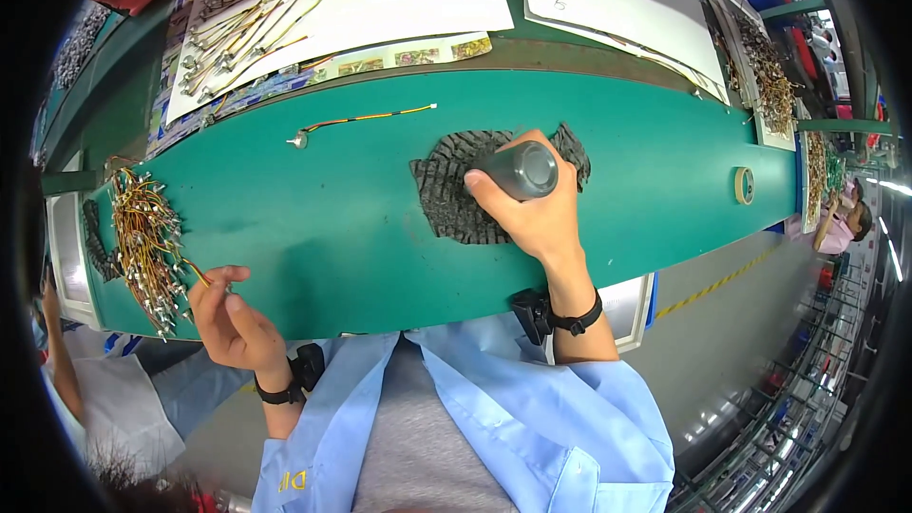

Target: The person picks up a wire assembly, applies liquid from a squeeze bottle to the component at the end, and sets it down. This process is repeated for several more wire assemblies taken from a pile on the table.

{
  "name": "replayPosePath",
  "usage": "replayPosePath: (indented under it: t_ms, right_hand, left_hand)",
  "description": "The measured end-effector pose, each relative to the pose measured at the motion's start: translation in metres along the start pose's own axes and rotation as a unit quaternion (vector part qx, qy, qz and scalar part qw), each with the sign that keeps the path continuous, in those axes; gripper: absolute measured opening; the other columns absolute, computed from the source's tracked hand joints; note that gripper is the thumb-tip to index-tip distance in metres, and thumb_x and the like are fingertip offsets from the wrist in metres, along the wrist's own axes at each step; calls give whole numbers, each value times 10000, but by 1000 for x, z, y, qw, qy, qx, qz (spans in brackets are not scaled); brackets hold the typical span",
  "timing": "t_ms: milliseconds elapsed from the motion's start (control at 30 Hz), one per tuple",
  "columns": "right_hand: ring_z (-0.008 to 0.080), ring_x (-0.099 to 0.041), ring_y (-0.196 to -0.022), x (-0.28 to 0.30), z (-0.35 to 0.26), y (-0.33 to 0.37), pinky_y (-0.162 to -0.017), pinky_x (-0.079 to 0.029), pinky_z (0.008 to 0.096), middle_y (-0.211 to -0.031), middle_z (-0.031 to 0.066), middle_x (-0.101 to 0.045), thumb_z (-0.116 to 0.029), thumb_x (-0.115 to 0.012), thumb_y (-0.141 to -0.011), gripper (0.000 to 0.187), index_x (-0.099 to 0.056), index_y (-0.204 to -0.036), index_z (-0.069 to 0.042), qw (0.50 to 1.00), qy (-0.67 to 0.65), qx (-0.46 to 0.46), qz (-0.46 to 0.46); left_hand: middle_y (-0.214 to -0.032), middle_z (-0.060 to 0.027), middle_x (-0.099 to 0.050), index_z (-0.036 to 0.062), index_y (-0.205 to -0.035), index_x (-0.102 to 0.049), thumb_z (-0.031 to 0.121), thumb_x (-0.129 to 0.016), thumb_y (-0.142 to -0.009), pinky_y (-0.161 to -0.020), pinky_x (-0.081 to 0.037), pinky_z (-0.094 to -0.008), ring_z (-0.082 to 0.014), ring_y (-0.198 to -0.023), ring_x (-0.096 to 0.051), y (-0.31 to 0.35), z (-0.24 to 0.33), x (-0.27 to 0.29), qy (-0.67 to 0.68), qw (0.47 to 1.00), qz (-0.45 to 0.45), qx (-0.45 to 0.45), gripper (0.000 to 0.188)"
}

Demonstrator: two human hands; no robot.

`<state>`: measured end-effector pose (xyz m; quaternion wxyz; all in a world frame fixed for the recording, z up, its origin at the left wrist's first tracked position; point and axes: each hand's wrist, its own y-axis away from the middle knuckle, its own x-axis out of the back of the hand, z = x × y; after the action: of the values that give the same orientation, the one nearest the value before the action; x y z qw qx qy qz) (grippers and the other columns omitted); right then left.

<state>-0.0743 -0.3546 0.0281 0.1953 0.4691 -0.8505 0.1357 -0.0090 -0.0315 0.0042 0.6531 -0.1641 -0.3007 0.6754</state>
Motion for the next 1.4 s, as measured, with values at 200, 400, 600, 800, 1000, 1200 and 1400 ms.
replayPosePath:
  t_ms: [200,400,600,800,1000,1200,1400]
  right_hand:
    - [83,-541,-688,1,14,-2,-604,-422,234,-796,39,-633,-254,-747,-748,311,-620,-891,-9,991,-118,-41,-56]
    - [77,-547,-680,8,34,-3,-556,-385,202,-851,62,-662,-355,-726,-763,398,-623,-954,-21,965,-231,-89,-87]
    - [86,-558,-687,10,37,2,-533,-362,185,-900,91,-671,-383,-669,-829,421,-598,-1014,-12,974,-210,-32,-84]
    - [98,-574,-698,9,45,1,-540,-374,168,-906,103,-659,-326,-615,-890,349,-584,-1013,-1,965,-251,-54,-49]
    - [126,-610,-753,6,39,-2,-745,-511,294,-869,97,-620,-358,-634,-879,397,-564,-1010,10,958,-282,-29,-40]
    - [191,-629,-760,-8,3,7,-976,-473,567,-832,89,-584,-468,-712,-814,580,-493,-1072,3,894,-444,62,21]
    - [223,-638,-823,-57,-57,28,-826,-550,494,-892,74,-577,-587,-778,-708,753,-433,-1096,-40,846,-514,25,-138]
  left_hand:
    - [-1042,-210,-569,-18,-1122,-569,-7,-514,-897,-638,-565,-380,-291,-786,-622,0,7,-2,-41,996,-47,-60,232]
    - [-1032,-209,-571,-13,-1111,-562,1,-506,-905,-641,-547,-375,-292,-767,-618,-16,17,8,-28,996,-28,-82,215]
    - [-975,-207,-608,-10,-1083,-544,-15,-515,-909,-640,-546,-360,-285,-763,-630,-46,35,12,22,987,10,-162,176]
    - [-1062,-220,-632,1,-1130,-543,-25,-534,-917,-721,-547,-356,-264,-831,-658,-33,15,6,61,993,82,60,215]
    - [-1111,-194,-651,-15,-1160,-547,-23,-575,-918,-800,-539,-335,-225,-906,-675,-22,3,7,230,908,82,339,244]
    - [-1087,-181,-659,-23,-1153,-552,-38,-570,-918,-793,-545,-323,-222,-907,-675,-27,20,-1,302,882,-16,361,236]
    - [-1042,-171,-671,-34,-1127,-583,-39,-603,-897,-790,-549,-306,-203,-901,-678,-21,42,-23,230,915,-110,314,232]
